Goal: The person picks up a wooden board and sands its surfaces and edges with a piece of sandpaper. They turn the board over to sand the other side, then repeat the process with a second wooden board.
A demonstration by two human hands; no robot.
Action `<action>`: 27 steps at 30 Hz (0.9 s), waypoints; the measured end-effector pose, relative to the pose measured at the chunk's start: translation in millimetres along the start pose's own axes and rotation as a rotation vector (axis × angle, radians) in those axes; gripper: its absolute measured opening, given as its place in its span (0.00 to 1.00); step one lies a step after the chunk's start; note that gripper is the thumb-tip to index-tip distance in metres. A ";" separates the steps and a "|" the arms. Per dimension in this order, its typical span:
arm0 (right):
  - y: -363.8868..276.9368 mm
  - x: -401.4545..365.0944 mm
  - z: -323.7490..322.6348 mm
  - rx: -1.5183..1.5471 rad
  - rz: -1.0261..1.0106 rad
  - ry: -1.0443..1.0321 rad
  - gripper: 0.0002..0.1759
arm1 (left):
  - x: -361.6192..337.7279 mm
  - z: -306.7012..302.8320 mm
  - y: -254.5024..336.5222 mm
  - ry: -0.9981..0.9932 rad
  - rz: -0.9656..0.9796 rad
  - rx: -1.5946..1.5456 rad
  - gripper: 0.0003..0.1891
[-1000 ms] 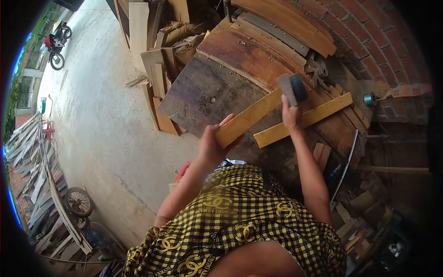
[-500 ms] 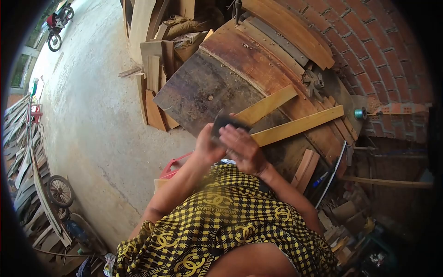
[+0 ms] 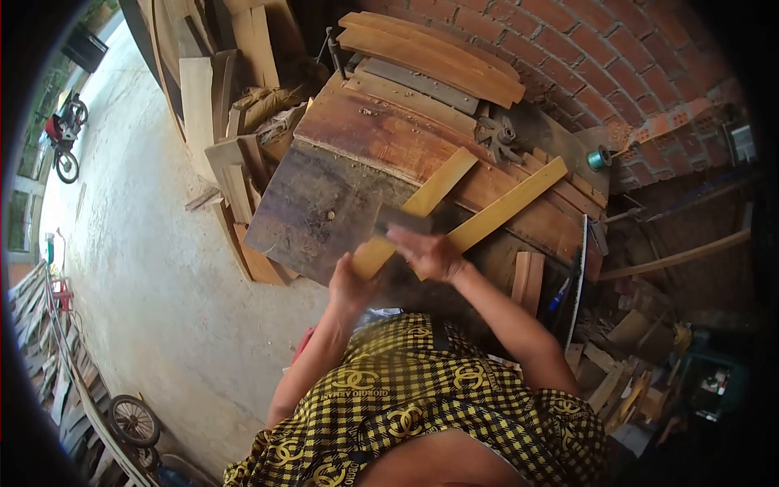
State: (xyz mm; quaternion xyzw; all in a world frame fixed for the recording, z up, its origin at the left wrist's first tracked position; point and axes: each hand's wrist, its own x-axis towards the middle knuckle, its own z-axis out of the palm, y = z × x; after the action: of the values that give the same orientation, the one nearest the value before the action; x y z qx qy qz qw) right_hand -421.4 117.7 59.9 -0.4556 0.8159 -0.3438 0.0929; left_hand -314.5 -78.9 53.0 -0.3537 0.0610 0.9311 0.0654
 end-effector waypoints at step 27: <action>100.9 16.3 -39.2 -0.257 0.447 0.689 0.23 | 21.9 -27.7 -25.8 0.051 1.120 2.417 0.35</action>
State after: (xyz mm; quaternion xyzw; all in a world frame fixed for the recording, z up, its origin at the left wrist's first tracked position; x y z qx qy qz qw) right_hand -517.5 158.3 26.6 -0.1340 0.9141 -0.3429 -0.1701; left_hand -308.4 -56.2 16.1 -0.0183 0.9808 0.1863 -0.0543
